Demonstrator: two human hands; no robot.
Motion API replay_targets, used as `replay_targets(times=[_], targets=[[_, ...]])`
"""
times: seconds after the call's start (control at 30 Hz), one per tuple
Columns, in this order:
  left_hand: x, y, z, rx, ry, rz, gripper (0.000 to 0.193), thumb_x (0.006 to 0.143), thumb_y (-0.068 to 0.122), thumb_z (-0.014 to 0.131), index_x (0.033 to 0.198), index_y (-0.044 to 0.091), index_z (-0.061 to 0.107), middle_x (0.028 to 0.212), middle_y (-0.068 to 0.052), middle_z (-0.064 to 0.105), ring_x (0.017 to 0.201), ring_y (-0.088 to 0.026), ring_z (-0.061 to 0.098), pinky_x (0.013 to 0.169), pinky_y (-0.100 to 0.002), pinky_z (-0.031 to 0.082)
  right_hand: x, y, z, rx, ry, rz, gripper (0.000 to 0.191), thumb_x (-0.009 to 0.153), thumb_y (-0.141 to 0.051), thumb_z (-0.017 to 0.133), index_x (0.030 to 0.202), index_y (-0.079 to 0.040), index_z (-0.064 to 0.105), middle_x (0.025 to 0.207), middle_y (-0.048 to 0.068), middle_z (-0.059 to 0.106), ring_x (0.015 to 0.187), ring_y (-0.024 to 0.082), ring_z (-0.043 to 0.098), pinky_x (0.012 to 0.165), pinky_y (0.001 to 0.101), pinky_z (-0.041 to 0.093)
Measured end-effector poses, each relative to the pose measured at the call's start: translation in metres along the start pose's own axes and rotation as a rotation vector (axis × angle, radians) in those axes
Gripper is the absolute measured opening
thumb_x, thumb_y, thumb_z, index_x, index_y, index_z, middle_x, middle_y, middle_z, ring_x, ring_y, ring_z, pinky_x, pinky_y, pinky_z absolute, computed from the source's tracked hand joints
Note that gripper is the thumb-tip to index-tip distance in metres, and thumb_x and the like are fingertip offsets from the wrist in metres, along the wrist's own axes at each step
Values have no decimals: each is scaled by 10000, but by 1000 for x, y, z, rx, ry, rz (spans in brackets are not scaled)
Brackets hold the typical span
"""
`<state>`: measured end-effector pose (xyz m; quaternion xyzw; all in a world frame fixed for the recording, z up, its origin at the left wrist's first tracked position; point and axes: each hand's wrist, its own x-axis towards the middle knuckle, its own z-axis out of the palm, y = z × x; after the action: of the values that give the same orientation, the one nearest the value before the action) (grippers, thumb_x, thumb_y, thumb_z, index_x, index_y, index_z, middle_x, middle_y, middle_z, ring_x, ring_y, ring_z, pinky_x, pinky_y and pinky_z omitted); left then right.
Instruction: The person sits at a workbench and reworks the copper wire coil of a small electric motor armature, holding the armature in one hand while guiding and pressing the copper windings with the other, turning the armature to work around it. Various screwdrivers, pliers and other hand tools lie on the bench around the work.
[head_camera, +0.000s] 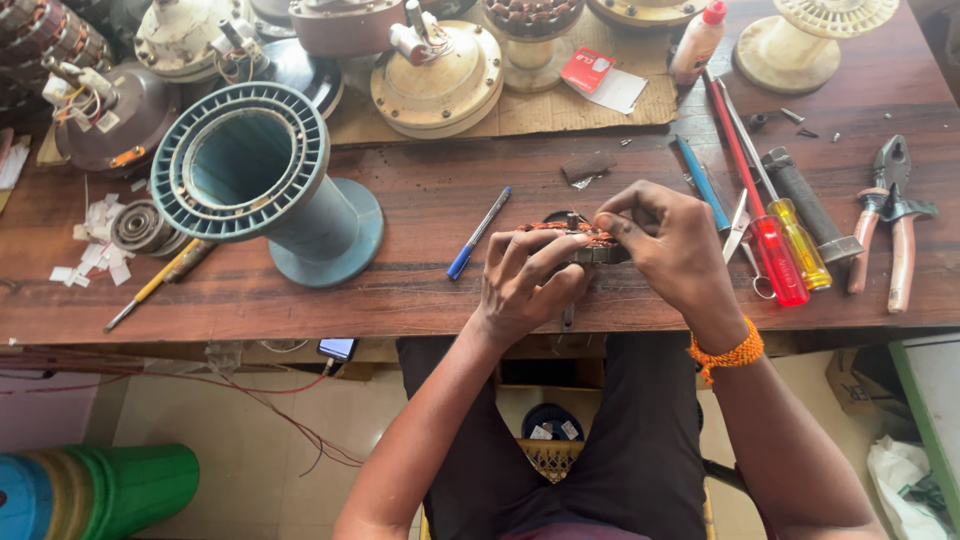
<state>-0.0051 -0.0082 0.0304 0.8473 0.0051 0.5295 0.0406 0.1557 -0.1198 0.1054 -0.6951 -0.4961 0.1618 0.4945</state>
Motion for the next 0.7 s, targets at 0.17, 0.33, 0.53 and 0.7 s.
replay_targets(times=[0.17,0.33,0.53,0.7], targets=[[4,-2,-3,-24,-41,4,290,933,237,828,932,178,544,1326,85,686,1137,-182,612,897,-368,429,-29,8,-12,67,45,179,86,947,-51,738,1028,-22,745,834,18,718,742,23,585,646,222,474],[3,-4,-7,-37,-90,-13,228,933,174,768,930,173,540,1318,72,705,1119,-194,604,922,-382,437,-61,11,-1,39,87,9,113,927,13,730,1036,-11,714,832,2,723,759,0,619,662,195,510],[4,-3,-10,-3,-94,33,230,912,264,777,1114,258,666,1344,45,652,1135,-207,580,907,-397,431,-76,18,30,20,151,-42,122,912,32,739,1022,-7,706,716,-1,682,670,-8,586,587,198,468],[0,0,-8,100,-61,90,250,932,255,792,1157,293,690,1251,111,646,1156,-202,614,915,-386,471,-82,18,37,107,170,-28,82,933,22,748,991,-17,705,662,-1,615,618,-3,496,553,207,402]])
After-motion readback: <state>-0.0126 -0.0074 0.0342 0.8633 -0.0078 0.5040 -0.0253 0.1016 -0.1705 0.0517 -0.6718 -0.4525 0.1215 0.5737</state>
